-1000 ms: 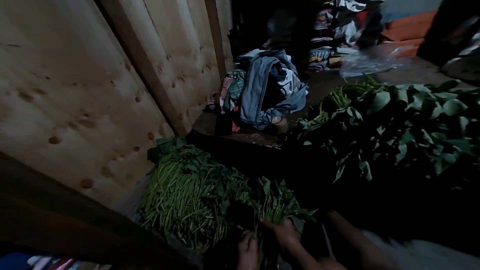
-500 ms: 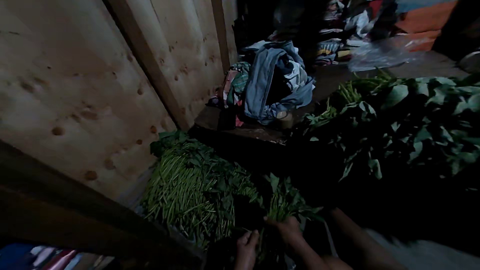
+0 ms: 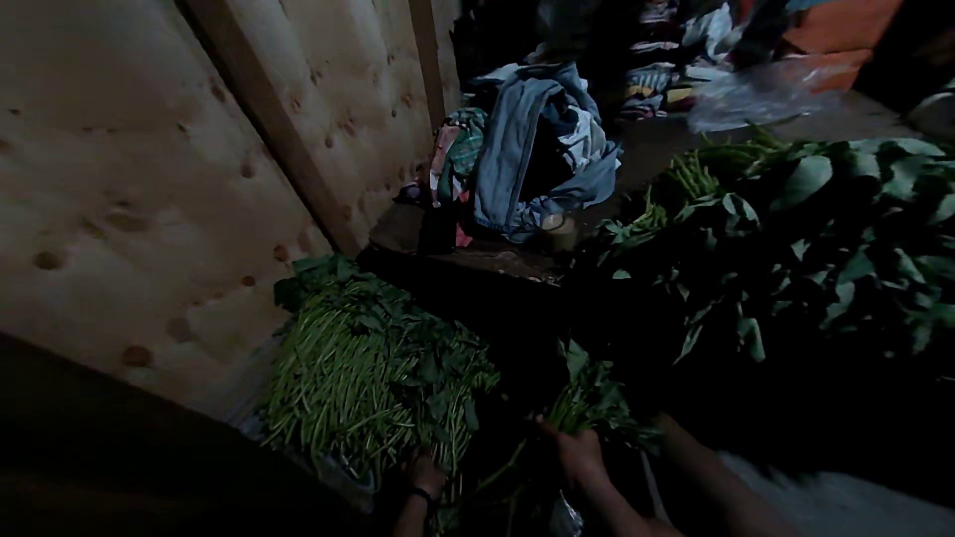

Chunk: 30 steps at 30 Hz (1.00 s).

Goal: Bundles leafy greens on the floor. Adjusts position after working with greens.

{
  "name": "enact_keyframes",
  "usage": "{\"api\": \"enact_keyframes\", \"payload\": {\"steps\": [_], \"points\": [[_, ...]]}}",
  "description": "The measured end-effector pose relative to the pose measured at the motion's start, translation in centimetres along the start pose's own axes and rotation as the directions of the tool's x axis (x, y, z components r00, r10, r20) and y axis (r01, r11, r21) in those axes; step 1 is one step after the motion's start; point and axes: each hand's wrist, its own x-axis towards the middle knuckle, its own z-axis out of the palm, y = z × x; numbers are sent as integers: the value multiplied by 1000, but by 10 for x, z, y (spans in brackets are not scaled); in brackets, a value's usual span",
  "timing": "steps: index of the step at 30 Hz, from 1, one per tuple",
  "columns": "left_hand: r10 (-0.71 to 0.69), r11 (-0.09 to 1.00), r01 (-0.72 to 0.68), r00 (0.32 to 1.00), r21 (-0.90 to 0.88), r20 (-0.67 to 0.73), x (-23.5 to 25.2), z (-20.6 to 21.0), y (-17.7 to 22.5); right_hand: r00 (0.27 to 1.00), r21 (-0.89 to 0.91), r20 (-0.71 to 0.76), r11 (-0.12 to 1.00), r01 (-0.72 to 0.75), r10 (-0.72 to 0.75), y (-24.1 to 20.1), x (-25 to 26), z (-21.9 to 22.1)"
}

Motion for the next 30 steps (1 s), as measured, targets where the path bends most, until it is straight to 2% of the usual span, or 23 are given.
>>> {"api": "enact_keyframes", "payload": {"steps": [2,5,8,10,12,16,19,24,28,30], "points": [[-8,996,1,996,-85,-85,-1,-5,-5,999,51,16,998,38,-39,1,1,-1],[-30,921,-89,955,-380,-295,-24,-16,-8,998,23,29,998,50,-51,-2,-1,-2],[-27,707,-247,927,-663,-374,-61,-22,-8,996,-63,88,998,31,-25,-5,-9,-2],[3,565,-325,920,-759,-392,-86,-23,-7,988,-123,153,992,33,-14,-5,-14,-2],[36,506,-350,922,-788,-387,-108,-23,-4,979,-155,203,987,42,-10,-3,-17,-3],[112,464,-404,910,-788,-400,-148,-24,14,961,-194,275,979,58,-2,-3,-25,-4],[234,430,-463,886,-775,-399,-167,-18,26,939,-200,345,978,67,7,-4,-33,-6],[385,460,-501,857,-733,-343,-175,-13,39,895,-285,441,956,75,61,0,-31,-5],[378,459,-491,862,-740,-337,-172,-6,46,908,-293,417,952,86,46,2,-26,-5],[391,507,-531,844,-679,-367,-168,-1,48,906,-331,412,942,46,101,2,-23,-7]]}}
